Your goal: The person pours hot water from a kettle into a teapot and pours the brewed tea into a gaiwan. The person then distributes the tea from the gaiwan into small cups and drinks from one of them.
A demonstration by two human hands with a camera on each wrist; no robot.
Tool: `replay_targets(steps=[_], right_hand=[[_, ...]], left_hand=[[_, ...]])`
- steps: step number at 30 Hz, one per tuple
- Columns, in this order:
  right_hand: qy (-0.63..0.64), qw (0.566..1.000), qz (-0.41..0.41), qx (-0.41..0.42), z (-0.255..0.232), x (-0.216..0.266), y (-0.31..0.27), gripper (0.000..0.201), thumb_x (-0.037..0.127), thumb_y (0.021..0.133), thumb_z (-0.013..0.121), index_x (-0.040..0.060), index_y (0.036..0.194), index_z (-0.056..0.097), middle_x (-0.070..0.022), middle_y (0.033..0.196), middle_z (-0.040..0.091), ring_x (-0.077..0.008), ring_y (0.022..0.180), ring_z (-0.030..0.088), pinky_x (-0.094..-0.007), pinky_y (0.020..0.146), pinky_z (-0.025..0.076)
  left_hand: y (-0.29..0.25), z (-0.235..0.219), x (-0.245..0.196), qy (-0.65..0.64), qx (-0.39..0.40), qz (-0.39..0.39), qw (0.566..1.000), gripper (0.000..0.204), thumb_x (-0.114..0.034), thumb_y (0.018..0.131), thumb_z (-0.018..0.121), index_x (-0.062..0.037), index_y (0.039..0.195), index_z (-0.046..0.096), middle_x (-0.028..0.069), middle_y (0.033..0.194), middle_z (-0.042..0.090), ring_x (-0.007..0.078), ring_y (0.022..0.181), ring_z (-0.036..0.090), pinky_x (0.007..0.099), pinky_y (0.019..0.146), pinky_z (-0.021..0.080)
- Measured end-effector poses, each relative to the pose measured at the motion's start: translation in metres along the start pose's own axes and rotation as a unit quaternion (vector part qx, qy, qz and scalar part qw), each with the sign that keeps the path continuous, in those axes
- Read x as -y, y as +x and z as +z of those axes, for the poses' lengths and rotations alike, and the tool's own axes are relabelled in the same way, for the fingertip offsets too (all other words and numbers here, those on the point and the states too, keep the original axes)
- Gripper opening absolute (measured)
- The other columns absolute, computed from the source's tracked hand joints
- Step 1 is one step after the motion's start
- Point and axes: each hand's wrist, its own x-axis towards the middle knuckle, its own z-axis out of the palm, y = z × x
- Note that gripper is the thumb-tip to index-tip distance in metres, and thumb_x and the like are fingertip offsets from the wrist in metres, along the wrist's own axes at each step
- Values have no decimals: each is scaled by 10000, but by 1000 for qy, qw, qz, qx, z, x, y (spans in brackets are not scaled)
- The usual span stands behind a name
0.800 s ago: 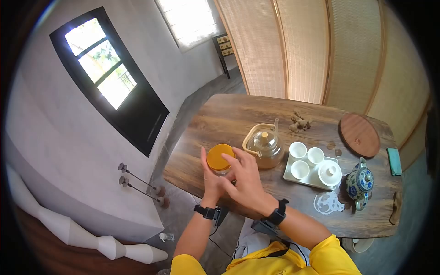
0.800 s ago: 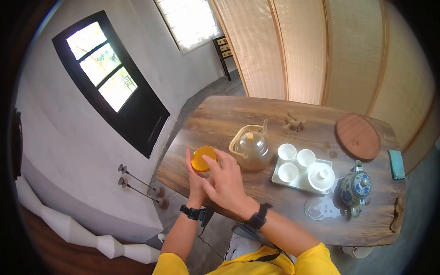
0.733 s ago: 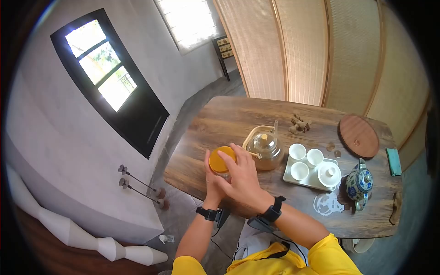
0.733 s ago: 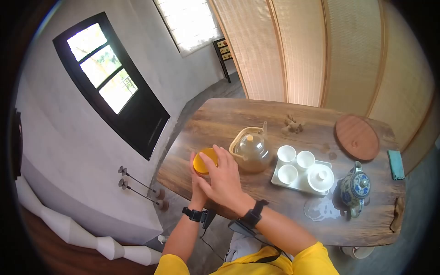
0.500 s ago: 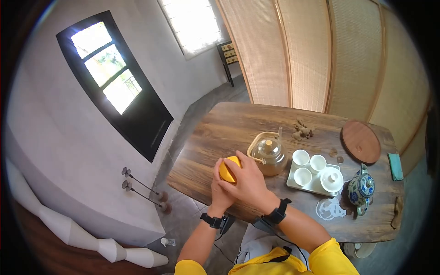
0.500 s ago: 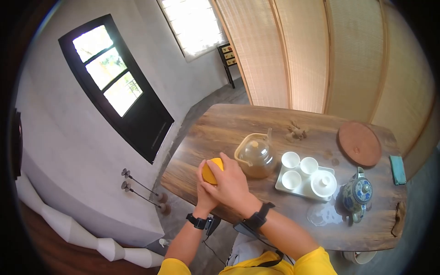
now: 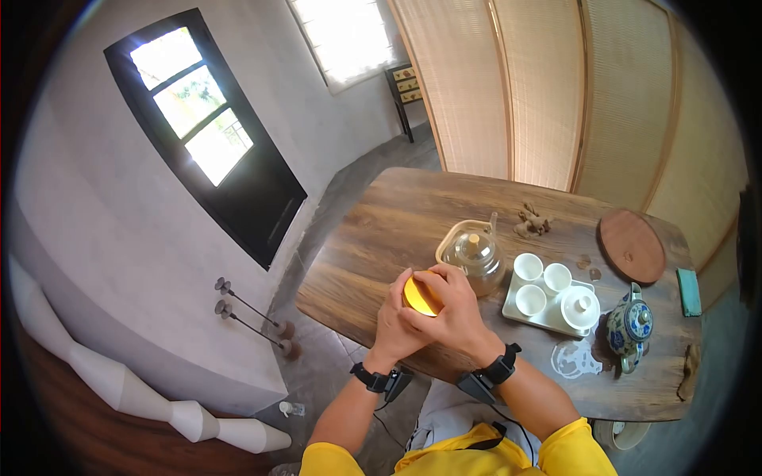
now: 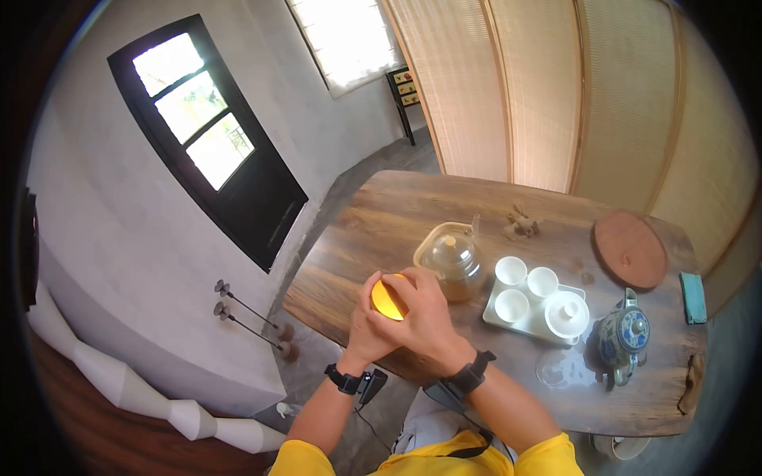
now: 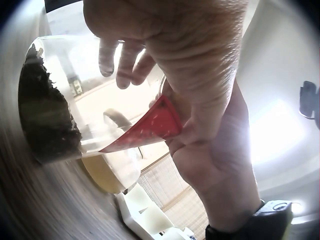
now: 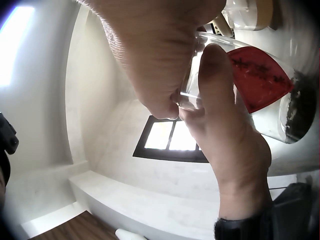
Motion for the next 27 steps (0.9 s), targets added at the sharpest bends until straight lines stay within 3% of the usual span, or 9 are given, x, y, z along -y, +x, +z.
replay_targets(steps=[24,27], right_hand=[[113,993,-35,-13,2,-15,-8,548,276,737,863,26,1187,676,-178,1165,612,-346,1085,592,-424,937,495],[78,996,17,-45,7,-6,-7,526,280,751,855,28,1176,676,-176,1135,607,-342,1052,592,-427,905,500]], left_hand=[[-2,-7,-1,9,54,16,998,1144,-296,629,958,-38,1546,325,219,1416,554,393,1241,618,446,1014,533],[-8,1,5,-82,41,-21,996,1138,-273,646,950,-35,1557,310,222,1447,535,390,1246,618,446,1015,534]])
